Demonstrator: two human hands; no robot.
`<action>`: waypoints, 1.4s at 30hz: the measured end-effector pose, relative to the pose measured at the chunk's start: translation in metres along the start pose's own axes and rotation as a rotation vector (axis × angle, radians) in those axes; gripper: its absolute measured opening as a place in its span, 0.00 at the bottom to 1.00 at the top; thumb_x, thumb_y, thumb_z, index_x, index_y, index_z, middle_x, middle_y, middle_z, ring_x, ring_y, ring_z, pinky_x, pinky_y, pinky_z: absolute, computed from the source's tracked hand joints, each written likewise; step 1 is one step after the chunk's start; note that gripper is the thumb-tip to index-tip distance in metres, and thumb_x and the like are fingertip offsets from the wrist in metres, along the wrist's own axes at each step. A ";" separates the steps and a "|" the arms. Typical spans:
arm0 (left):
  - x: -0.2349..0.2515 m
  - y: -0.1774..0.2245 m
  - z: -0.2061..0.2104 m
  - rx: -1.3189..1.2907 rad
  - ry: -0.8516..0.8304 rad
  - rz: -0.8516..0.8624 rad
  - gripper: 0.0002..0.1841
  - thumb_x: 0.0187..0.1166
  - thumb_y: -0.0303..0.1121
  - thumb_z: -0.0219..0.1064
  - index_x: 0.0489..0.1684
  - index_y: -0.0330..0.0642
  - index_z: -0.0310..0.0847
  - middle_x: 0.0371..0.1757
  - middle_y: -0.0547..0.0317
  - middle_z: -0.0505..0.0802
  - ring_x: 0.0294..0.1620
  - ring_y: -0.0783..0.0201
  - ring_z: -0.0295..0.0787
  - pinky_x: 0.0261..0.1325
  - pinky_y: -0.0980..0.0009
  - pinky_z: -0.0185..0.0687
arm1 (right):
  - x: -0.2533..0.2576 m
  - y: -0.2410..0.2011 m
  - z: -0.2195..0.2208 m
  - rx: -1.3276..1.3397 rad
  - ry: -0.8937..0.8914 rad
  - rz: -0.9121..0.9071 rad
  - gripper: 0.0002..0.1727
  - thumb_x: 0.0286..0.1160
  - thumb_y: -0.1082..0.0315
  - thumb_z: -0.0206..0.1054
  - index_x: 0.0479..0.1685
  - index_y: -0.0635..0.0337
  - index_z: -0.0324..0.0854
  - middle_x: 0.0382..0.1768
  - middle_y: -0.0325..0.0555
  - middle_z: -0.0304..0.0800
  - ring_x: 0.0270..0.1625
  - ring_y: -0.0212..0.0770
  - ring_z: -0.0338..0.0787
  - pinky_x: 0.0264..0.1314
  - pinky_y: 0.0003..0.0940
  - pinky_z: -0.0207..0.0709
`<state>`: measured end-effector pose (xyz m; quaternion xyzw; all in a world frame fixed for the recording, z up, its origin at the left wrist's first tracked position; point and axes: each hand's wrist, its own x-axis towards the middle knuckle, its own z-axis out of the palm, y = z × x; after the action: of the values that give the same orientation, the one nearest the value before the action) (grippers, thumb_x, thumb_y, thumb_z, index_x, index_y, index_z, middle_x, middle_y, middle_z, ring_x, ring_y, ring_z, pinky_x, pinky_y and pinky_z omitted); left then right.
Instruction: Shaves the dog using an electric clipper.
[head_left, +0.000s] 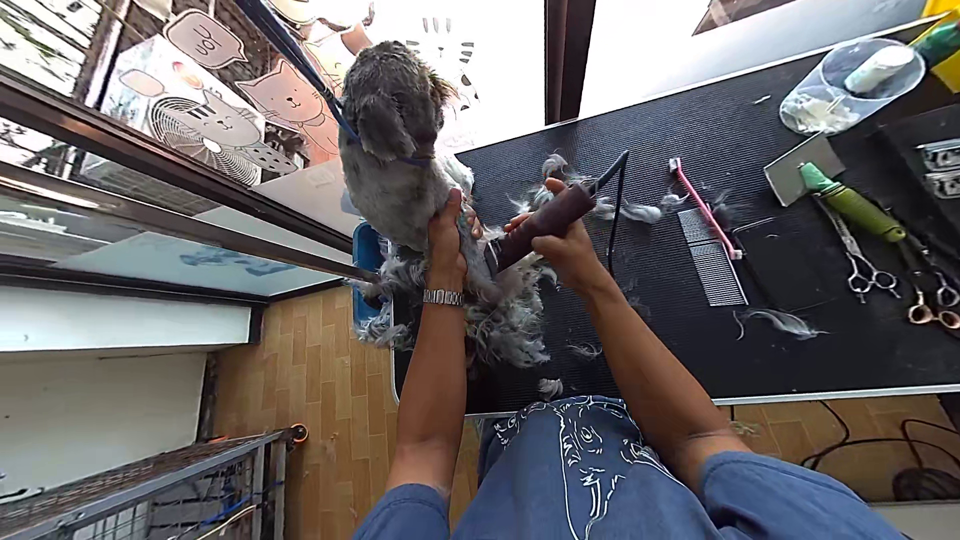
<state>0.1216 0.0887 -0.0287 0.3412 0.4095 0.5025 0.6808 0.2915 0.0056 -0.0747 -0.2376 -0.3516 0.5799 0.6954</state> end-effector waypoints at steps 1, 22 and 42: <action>0.001 0.001 -0.002 0.007 -0.014 0.008 0.17 0.94 0.45 0.49 0.38 0.46 0.75 0.18 0.66 0.79 0.14 0.71 0.74 0.21 0.76 0.78 | 0.001 -0.001 -0.004 0.043 0.031 -0.011 0.54 0.60 0.72 0.75 0.89 0.52 0.43 0.54 0.57 0.93 0.57 0.54 0.94 0.67 0.52 0.85; 0.005 0.002 0.003 0.010 -0.105 0.078 0.26 0.95 0.53 0.36 0.35 0.47 0.73 0.17 0.64 0.80 0.27 0.63 0.85 0.58 0.57 0.87 | 0.011 0.010 -0.001 0.135 0.125 0.188 0.46 0.70 0.69 0.68 0.89 0.51 0.44 0.56 0.60 0.89 0.56 0.56 0.93 0.56 0.51 0.90; 0.002 -0.011 -0.003 -0.543 -0.142 -0.140 0.27 0.95 0.49 0.33 0.29 0.48 0.72 0.16 0.68 0.75 0.11 0.73 0.70 0.19 0.80 0.74 | -0.007 -0.025 0.044 -0.448 0.166 0.007 0.43 0.67 0.70 0.78 0.79 0.65 0.54 0.53 0.52 0.88 0.51 0.43 0.94 0.54 0.41 0.92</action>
<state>0.1235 0.0884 -0.0403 0.1517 0.2339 0.5203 0.8072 0.2733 -0.0098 -0.0290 -0.4341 -0.4122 0.4682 0.6500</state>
